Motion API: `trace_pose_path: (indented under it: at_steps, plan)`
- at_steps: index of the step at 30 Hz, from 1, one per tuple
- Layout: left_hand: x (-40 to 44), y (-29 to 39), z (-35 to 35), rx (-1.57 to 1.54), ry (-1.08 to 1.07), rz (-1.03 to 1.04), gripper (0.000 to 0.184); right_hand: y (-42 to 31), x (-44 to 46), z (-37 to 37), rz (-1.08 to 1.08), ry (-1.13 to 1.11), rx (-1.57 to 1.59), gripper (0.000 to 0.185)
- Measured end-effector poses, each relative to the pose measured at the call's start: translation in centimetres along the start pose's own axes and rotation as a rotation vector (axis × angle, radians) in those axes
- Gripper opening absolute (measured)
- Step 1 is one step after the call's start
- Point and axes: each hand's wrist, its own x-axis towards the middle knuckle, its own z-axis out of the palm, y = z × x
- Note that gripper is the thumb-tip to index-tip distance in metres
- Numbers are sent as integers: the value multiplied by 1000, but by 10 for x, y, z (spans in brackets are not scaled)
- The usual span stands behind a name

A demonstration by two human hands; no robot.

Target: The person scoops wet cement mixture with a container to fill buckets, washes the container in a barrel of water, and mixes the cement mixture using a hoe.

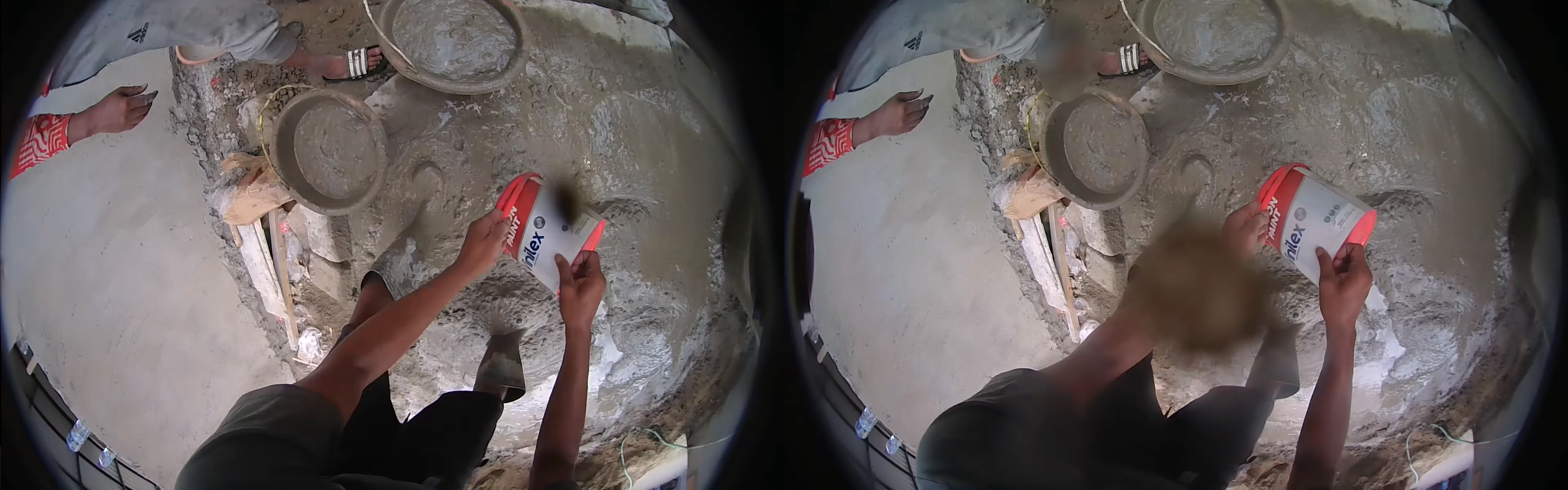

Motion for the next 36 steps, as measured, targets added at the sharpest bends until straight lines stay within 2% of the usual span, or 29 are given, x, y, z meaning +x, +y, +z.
trace_pose_path:
  at_steps: [1,3,4,5,7,9,11,13,15,16,18,19,21,22,23,25,27,28,29,32,36]
  plan:
    - [28,-33,8,54,-134,41,10,13,20,-14,-11,12,-166,27]
    - [74,-79,36,-192,-249,-19,13,27,59,-28,-78,66,-347,23]
    - [86,-92,44,-220,-205,-91,13,42,78,-25,-81,102,-431,25]
    - [94,-99,52,-244,-155,-161,14,66,98,-20,-131,100,-555,35]
    - [82,-127,44,-275,-11,-276,16,115,128,13,-328,227,-567,57]
    - [59,-160,17,-282,153,-362,19,153,133,57,-237,206,-611,77]
    - [33,-190,-32,-369,120,-295,16,160,113,75,-146,68,-514,87]
    - [-5,-199,-60,-262,189,-403,15,170,78,98,-93,-49,-495,91]
    - [-31,-242,-99,-255,262,-473,15,179,44,126,-58,-84,-504,89]
    - [-47,-251,-107,-79,184,-356,15,175,32,132,2,-111,-502,85]
    - [-63,-262,-126,130,81,-263,17,155,12,132,136,-157,-528,76]
    - [-69,-261,-133,99,79,-311,18,144,3,125,208,-176,-560,70]
    - [-77,-250,-141,-31,88,-428,21,149,-16,114,119,-227,-618,58]
    - [-75,-244,-138,-127,84,-502,22,161,-36,117,110,-181,-583,47]
    - [-71,-242,-130,-222,76,-581,24,133,-55,94,50,-161,-484,41]
    - [-94,-213,-96,-127,37,-534,31,123,-100,86,-25,-102,-447,34]
    - [-126,-194,-61,-211,81,-545,36,104,-133,65,-65,-29,-437,25]
    - [-136,-193,-57,-270,57,-502,41,103,-149,63,-48,-48,-408,21]
    - [-148,-191,-55,-327,37,-465,45,109,-168,66,-103,23,-479,21]
    - [-201,-146,1,-166,38,-505,56,83,-194,21,-91,67,-394,19]
    - [-224,-154,3,112,-152,-538,69,75,-231,-28,-51,117,-334,17]
